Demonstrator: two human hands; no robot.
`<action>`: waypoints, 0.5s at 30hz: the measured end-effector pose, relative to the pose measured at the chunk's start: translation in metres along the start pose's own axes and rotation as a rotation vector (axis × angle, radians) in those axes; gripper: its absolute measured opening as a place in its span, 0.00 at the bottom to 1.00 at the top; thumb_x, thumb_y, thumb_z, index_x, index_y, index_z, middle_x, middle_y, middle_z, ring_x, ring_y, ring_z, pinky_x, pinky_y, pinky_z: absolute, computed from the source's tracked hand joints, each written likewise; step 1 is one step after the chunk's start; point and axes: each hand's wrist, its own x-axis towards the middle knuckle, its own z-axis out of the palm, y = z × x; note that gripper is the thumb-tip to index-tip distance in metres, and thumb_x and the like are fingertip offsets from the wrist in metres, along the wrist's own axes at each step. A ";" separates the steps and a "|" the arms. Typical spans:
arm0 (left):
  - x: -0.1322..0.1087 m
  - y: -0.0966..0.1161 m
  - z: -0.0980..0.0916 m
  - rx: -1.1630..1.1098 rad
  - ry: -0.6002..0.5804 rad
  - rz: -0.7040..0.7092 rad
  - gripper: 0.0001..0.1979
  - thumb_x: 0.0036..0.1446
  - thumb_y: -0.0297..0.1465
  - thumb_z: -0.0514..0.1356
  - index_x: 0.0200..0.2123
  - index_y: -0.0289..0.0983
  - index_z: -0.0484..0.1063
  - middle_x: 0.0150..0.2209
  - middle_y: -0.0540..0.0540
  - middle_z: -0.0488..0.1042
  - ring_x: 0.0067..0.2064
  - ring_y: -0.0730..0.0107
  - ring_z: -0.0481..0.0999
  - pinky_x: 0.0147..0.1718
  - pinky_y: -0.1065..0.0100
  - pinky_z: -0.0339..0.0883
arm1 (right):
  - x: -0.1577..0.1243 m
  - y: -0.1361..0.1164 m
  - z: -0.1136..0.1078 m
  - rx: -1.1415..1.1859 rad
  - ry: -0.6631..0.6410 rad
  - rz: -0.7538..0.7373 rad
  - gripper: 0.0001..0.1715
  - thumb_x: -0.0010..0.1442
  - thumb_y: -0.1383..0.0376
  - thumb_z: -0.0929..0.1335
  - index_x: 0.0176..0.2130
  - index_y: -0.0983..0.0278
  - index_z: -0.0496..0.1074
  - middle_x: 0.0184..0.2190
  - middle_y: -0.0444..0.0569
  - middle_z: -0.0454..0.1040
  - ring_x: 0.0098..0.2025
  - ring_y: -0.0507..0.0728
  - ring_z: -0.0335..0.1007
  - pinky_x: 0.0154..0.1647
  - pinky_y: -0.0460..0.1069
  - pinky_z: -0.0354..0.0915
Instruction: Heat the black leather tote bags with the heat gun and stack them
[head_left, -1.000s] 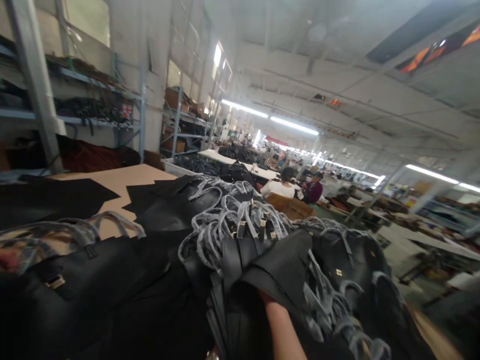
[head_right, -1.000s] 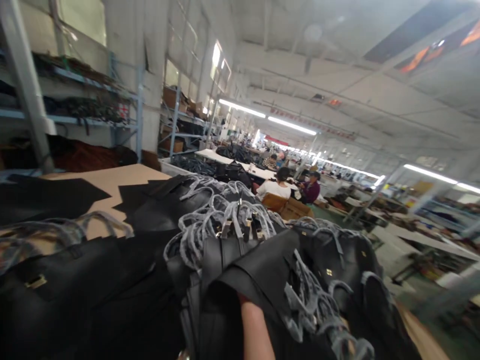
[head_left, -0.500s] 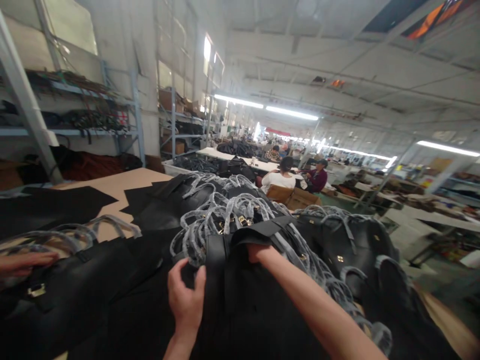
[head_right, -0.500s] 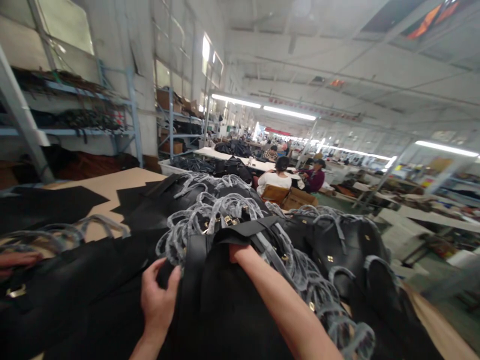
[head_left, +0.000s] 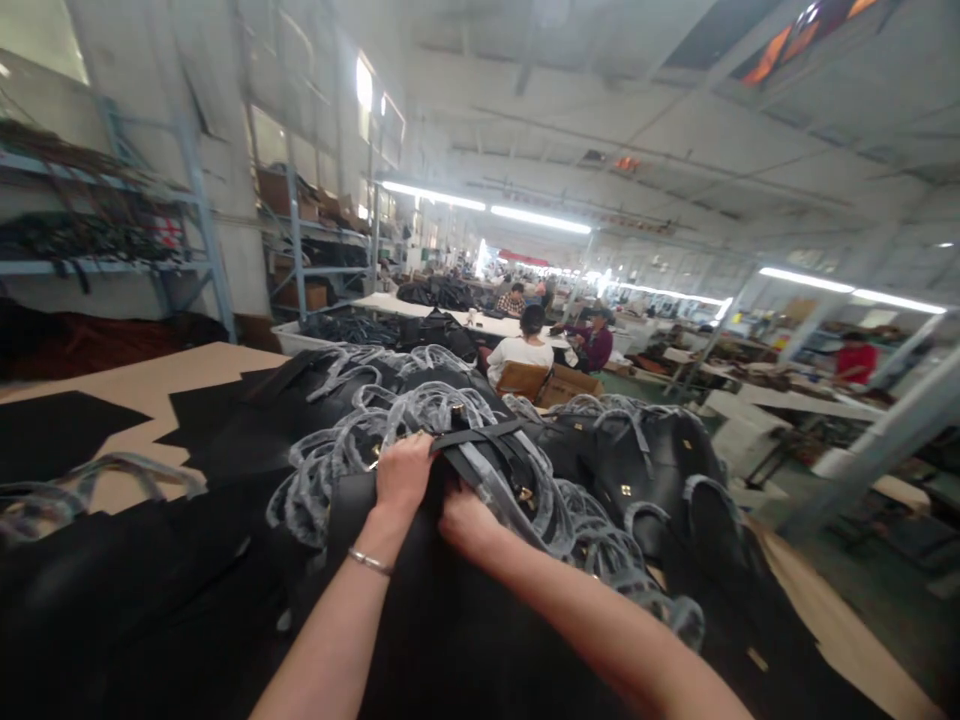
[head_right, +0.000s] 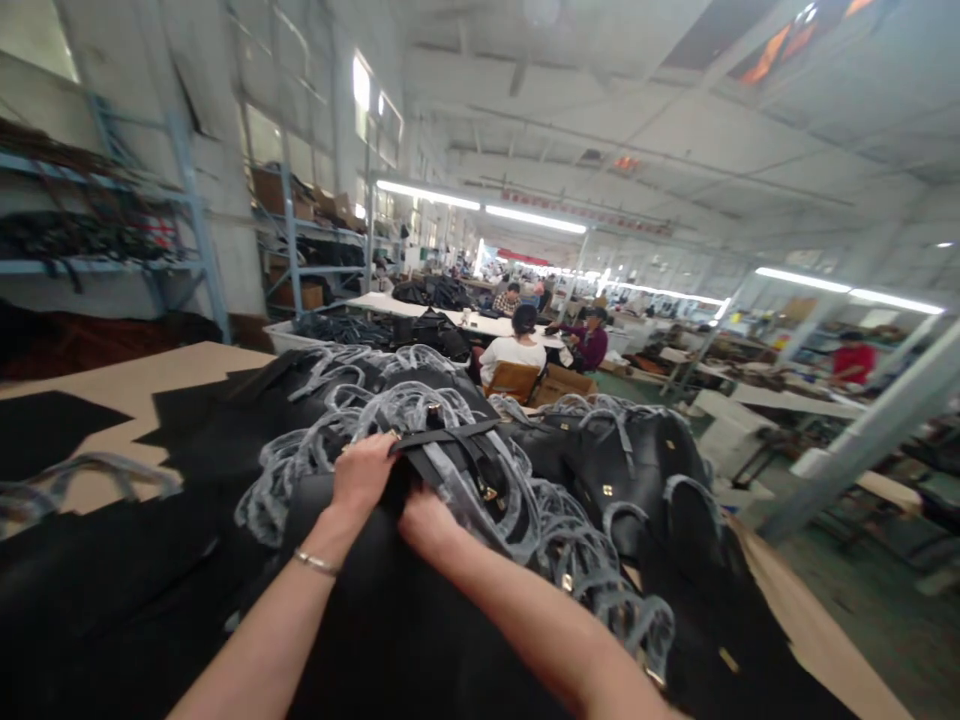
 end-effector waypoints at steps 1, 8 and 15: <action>0.005 -0.005 0.004 -0.042 0.008 -0.053 0.11 0.64 0.35 0.56 0.42 0.39 0.76 0.40 0.40 0.80 0.43 0.54 0.79 0.41 0.61 0.67 | -0.012 0.001 0.001 -0.004 0.000 0.005 0.13 0.55 0.72 0.70 0.41 0.72 0.80 0.51 0.68 0.75 0.63 0.70 0.63 0.67 0.61 0.56; 0.035 -0.048 0.022 -0.608 -0.064 -0.616 0.17 0.58 0.41 0.60 0.40 0.33 0.77 0.37 0.40 0.82 0.42 0.54 0.81 0.36 0.65 0.70 | -0.031 0.007 -0.010 0.092 0.297 0.290 0.34 0.66 0.56 0.62 0.66 0.67 0.61 0.59 0.65 0.69 0.62 0.70 0.64 0.62 0.65 0.61; 0.035 -0.061 0.003 -0.451 -0.091 -0.664 0.18 0.46 0.31 0.68 0.41 0.30 0.76 0.34 0.36 0.81 0.43 0.46 0.80 0.42 0.56 0.72 | 0.077 0.044 -0.038 0.122 0.333 0.143 0.34 0.65 0.46 0.62 0.65 0.55 0.64 0.68 0.55 0.59 0.71 0.72 0.47 0.67 0.75 0.37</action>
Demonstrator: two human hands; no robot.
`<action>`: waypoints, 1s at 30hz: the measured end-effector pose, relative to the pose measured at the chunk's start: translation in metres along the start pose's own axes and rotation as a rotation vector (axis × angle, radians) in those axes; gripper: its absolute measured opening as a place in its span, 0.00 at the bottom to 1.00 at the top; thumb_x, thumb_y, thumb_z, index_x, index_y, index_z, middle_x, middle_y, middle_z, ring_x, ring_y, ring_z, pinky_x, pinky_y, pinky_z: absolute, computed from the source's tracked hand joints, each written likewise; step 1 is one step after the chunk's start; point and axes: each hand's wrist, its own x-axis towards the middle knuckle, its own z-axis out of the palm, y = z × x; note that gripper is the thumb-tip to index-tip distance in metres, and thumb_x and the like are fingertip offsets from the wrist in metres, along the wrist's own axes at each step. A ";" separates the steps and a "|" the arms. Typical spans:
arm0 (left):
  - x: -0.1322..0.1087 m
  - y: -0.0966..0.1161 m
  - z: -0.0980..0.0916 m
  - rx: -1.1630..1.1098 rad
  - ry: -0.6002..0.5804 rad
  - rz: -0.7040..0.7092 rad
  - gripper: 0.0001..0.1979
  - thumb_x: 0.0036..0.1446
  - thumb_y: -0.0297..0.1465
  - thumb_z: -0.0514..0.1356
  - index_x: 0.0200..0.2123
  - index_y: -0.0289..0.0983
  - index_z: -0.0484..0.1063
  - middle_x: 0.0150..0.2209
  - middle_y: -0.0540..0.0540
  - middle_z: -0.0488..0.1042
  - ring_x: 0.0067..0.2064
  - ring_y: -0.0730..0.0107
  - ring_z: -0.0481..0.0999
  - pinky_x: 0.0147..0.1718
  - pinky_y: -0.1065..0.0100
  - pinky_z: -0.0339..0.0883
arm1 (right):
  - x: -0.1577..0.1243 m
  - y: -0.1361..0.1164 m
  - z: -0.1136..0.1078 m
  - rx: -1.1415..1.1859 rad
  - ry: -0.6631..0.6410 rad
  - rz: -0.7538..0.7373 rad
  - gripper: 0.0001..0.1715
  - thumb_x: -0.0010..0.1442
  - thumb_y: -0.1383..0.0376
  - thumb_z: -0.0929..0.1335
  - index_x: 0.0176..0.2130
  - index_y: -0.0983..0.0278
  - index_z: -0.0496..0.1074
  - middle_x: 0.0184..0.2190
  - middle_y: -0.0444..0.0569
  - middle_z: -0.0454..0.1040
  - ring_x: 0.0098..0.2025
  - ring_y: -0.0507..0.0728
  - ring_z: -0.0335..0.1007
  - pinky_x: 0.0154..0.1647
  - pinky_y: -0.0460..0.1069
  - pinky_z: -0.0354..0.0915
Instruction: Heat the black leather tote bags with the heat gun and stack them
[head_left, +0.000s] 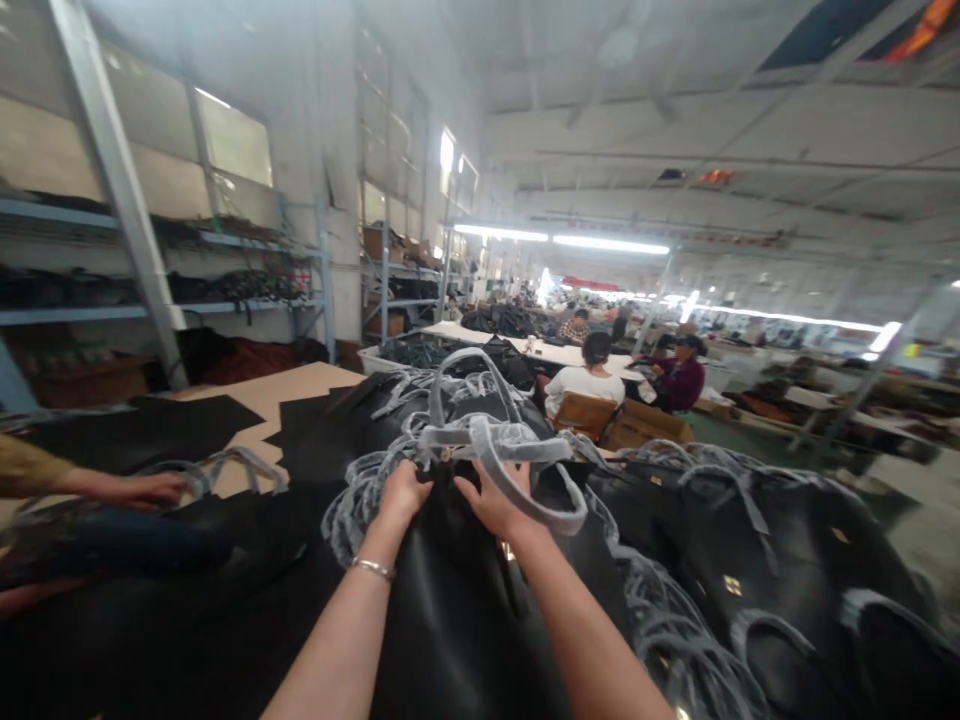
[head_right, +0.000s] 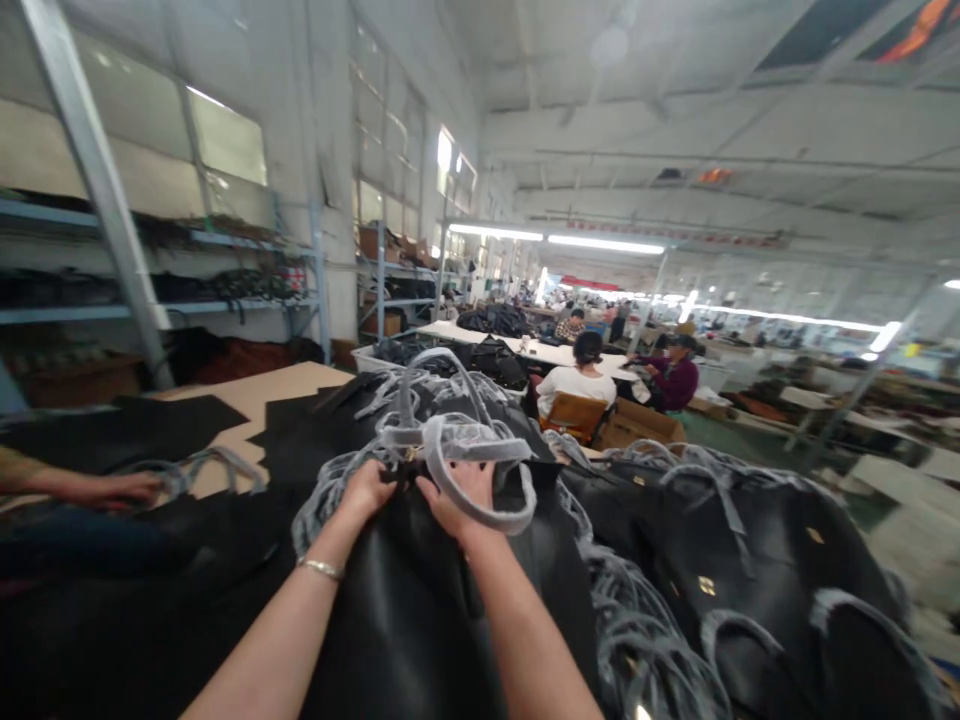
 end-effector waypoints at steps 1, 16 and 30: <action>-0.009 0.002 -0.003 0.062 0.076 0.009 0.22 0.47 0.29 0.67 0.47 0.30 0.74 0.39 0.34 0.80 0.46 0.44 0.79 0.45 0.53 0.71 | 0.011 0.002 0.010 0.011 -0.105 0.039 0.34 0.64 0.45 0.62 0.64 0.54 0.64 0.68 0.56 0.59 0.71 0.73 0.47 0.65 0.77 0.40; -0.147 -0.115 0.074 0.544 0.191 0.596 0.44 0.51 0.46 0.64 0.69 0.58 0.48 0.73 0.46 0.45 0.71 0.33 0.48 0.60 0.28 0.52 | 0.019 0.024 0.030 0.380 -0.171 0.089 0.30 0.64 0.49 0.61 0.53 0.63 0.77 0.58 0.58 0.73 0.61 0.65 0.68 0.63 0.63 0.60; -0.096 -0.046 0.034 0.685 0.136 0.612 0.28 0.63 0.47 0.56 0.64 0.47 0.64 0.69 0.34 0.55 0.71 0.39 0.48 0.62 0.30 0.45 | -0.284 0.020 0.033 0.315 0.186 0.406 0.28 0.64 0.55 0.64 0.58 0.65 0.72 0.61 0.59 0.70 0.63 0.66 0.66 0.61 0.62 0.68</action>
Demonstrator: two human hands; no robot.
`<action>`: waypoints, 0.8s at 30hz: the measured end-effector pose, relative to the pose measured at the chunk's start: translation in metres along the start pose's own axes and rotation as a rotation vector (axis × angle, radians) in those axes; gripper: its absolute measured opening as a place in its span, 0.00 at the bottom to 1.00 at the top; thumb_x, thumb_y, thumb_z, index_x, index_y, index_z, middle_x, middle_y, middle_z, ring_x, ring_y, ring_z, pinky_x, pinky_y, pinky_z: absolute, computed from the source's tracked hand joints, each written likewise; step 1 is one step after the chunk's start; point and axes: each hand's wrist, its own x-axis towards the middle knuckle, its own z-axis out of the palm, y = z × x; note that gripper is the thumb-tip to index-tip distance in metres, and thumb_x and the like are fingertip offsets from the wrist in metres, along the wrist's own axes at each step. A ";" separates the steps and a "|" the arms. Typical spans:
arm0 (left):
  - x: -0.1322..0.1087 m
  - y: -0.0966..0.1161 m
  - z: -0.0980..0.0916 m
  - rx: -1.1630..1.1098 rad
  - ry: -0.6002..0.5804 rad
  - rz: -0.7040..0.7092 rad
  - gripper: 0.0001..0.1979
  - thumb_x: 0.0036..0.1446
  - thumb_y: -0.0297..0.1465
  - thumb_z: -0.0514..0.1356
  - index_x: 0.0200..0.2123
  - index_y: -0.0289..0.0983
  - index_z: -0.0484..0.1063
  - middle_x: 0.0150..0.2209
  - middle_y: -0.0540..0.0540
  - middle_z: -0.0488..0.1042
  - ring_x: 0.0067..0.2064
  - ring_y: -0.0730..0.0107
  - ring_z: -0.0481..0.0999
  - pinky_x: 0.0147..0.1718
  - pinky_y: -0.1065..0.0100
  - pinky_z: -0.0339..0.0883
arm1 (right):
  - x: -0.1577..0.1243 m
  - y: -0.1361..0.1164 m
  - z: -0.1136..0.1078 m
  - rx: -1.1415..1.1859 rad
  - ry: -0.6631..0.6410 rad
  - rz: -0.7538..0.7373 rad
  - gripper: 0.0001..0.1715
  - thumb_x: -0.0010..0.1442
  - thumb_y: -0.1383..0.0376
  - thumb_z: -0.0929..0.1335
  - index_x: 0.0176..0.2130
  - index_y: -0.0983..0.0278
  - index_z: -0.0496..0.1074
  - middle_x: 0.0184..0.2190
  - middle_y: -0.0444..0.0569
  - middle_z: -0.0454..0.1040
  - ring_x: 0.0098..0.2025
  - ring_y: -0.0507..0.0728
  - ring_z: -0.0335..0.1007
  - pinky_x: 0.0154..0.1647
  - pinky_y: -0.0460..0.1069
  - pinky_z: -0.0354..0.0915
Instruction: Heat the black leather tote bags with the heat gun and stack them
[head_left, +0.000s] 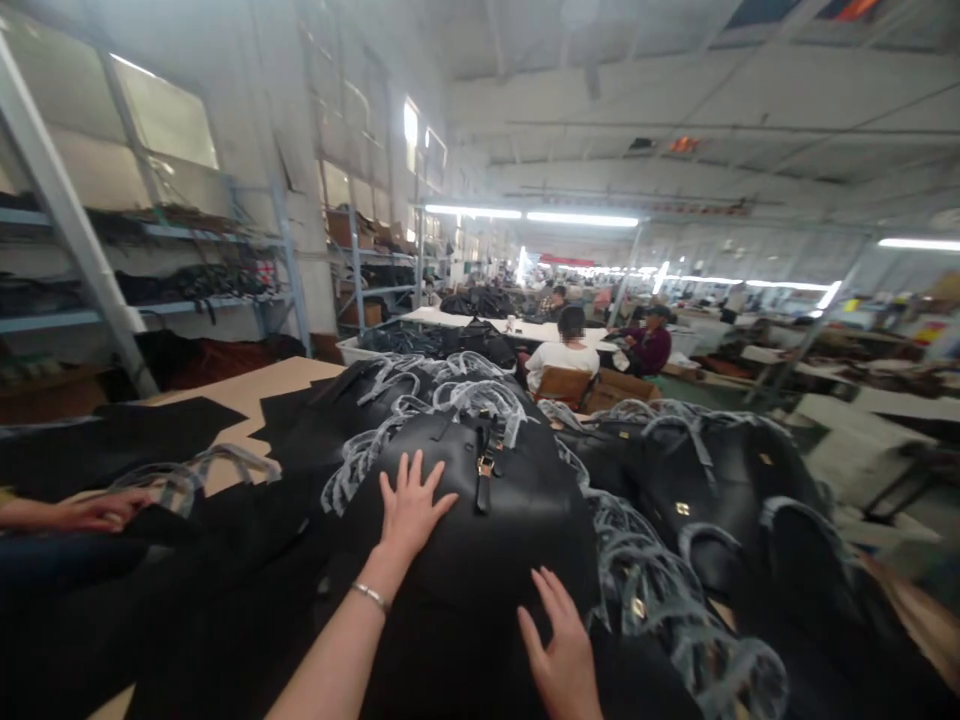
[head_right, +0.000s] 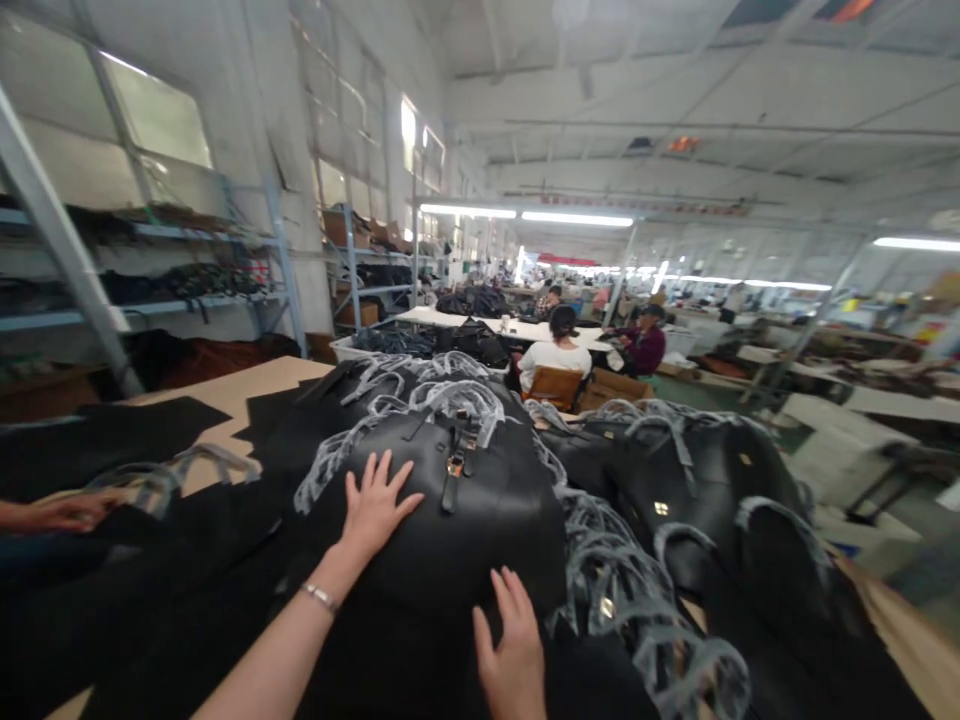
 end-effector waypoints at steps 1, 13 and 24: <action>0.004 0.003 -0.002 0.023 0.026 -0.016 0.27 0.63 0.46 0.57 0.62 0.45 0.66 0.69 0.33 0.55 0.70 0.39 0.50 0.62 0.31 0.46 | -0.014 -0.005 0.003 -0.010 -0.038 -0.012 0.30 0.63 0.56 0.66 0.62 0.63 0.69 0.63 0.58 0.67 0.65 0.67 0.63 0.62 0.61 0.68; -0.063 0.073 -0.025 -0.008 0.085 -0.007 0.22 0.65 0.35 0.52 0.60 0.36 0.68 0.62 0.32 0.66 0.62 0.47 0.64 0.61 0.40 0.54 | -0.009 -0.083 0.029 -0.210 -0.355 0.045 0.47 0.57 0.70 0.69 0.70 0.50 0.51 0.73 0.57 0.39 0.73 0.69 0.31 0.69 0.70 0.47; -0.034 0.039 -0.008 0.010 -0.109 0.028 0.28 0.68 0.43 0.43 0.66 0.41 0.60 0.70 0.35 0.55 0.70 0.44 0.51 0.62 0.30 0.43 | 0.017 -0.116 0.025 -0.116 -0.341 0.059 0.44 0.59 0.58 0.71 0.69 0.51 0.54 0.73 0.61 0.41 0.74 0.71 0.34 0.66 0.76 0.41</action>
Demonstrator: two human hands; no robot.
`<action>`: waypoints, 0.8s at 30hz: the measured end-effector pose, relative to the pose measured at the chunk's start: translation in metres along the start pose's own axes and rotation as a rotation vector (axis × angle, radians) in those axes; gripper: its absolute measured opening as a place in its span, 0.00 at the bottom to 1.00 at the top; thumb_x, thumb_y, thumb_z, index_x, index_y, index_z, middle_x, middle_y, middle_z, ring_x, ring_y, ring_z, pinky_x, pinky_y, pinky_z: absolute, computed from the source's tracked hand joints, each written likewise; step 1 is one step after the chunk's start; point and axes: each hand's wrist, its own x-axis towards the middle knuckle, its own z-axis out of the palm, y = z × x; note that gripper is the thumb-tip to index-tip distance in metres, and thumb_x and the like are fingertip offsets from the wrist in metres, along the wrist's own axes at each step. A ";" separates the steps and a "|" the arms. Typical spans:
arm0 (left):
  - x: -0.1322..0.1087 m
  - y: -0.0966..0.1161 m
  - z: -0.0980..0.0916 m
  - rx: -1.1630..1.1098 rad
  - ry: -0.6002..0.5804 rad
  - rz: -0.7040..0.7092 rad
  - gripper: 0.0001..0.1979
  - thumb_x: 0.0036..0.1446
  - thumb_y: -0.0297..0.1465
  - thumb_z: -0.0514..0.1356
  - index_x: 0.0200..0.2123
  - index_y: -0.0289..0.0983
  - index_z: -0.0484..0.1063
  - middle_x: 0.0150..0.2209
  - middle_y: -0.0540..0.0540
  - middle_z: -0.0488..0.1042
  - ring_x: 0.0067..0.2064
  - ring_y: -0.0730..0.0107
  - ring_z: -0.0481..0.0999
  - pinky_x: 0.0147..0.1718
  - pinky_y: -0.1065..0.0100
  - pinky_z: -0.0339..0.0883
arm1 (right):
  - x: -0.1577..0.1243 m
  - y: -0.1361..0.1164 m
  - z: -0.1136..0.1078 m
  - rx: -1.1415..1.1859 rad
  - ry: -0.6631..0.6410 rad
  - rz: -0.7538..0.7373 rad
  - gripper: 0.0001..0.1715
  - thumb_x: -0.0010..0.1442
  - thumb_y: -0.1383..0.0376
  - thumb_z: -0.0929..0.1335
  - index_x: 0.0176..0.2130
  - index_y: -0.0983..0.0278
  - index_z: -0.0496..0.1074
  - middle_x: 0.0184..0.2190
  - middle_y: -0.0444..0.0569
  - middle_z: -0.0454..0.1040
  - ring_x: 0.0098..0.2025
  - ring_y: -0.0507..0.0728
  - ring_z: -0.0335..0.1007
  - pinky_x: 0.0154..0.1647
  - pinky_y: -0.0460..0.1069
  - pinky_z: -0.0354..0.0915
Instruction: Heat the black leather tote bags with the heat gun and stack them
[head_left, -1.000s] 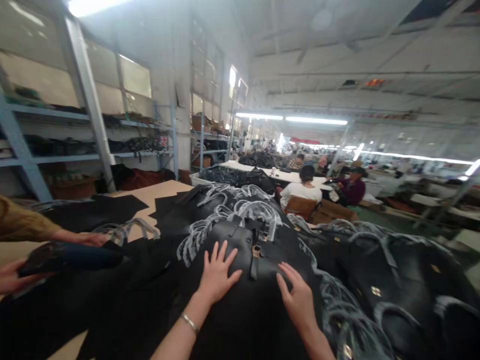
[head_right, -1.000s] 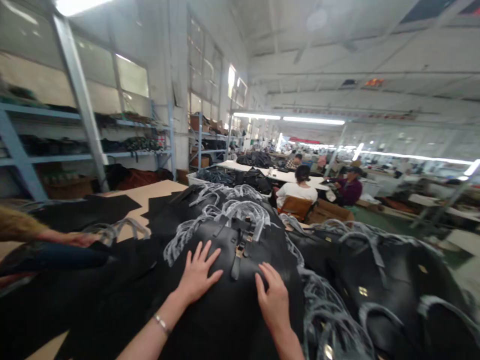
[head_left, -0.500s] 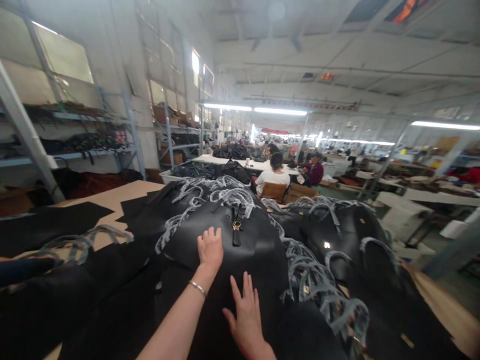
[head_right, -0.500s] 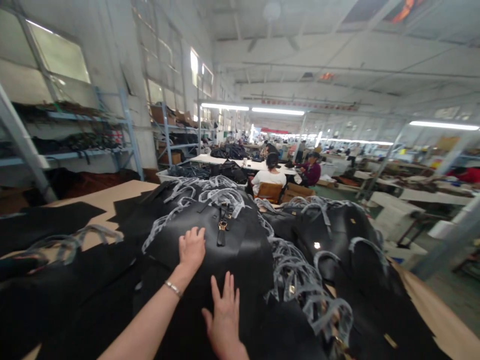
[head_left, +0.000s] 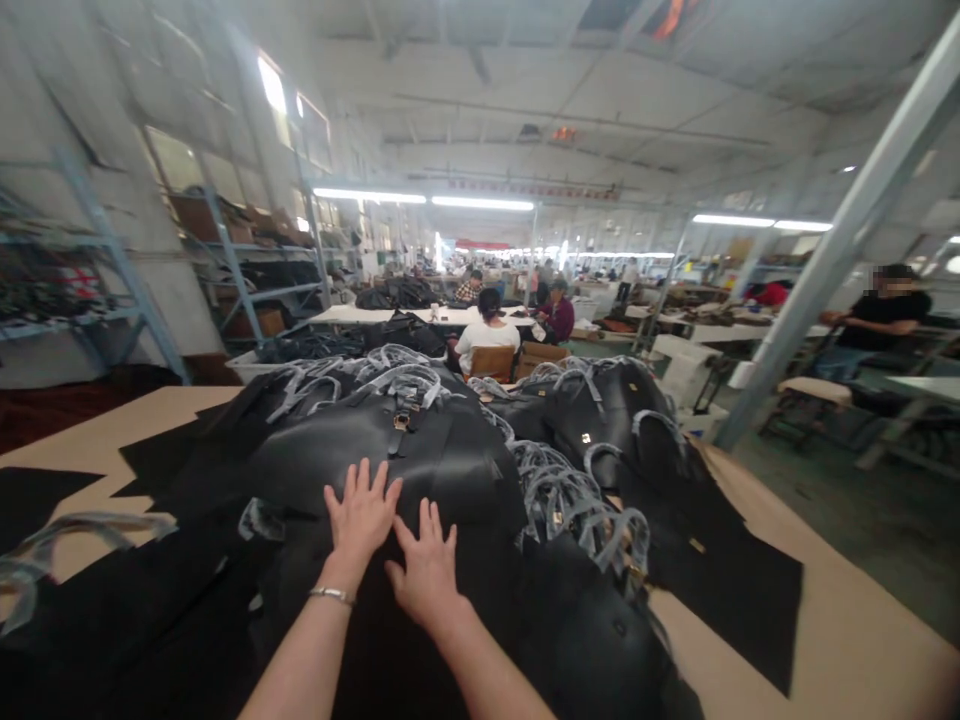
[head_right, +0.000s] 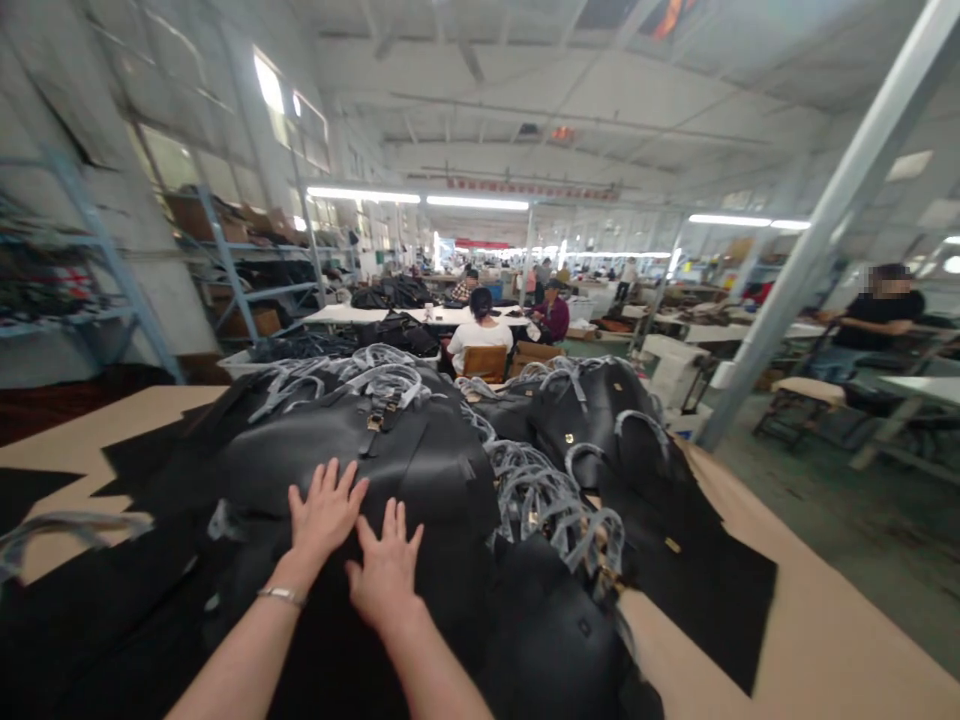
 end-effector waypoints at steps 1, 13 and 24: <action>0.000 0.002 -0.001 0.011 0.000 0.001 0.28 0.68 0.43 0.43 0.66 0.41 0.60 0.70 0.35 0.55 0.70 0.44 0.51 0.62 0.29 0.43 | -0.009 0.004 -0.002 0.033 0.010 -0.018 0.41 0.59 0.58 0.70 0.67 0.53 0.58 0.73 0.61 0.44 0.74 0.70 0.36 0.67 0.75 0.42; -0.042 0.044 0.001 0.044 0.115 0.023 0.25 0.68 0.34 0.45 0.62 0.30 0.63 0.68 0.28 0.56 0.69 0.44 0.53 0.63 0.32 0.44 | -0.177 0.118 0.047 -0.016 0.194 -0.089 0.22 0.58 0.73 0.64 0.48 0.58 0.77 0.58 0.54 0.73 0.64 0.63 0.65 0.62 0.64 0.66; -0.069 0.071 -0.001 -0.065 0.223 0.066 0.25 0.66 0.35 0.51 0.62 0.26 0.63 0.69 0.25 0.51 0.71 0.40 0.47 0.65 0.34 0.44 | -0.230 0.184 0.067 -0.008 0.605 -0.338 0.19 0.57 0.74 0.64 0.44 0.59 0.75 0.40 0.51 0.83 0.42 0.59 0.82 0.41 0.51 0.79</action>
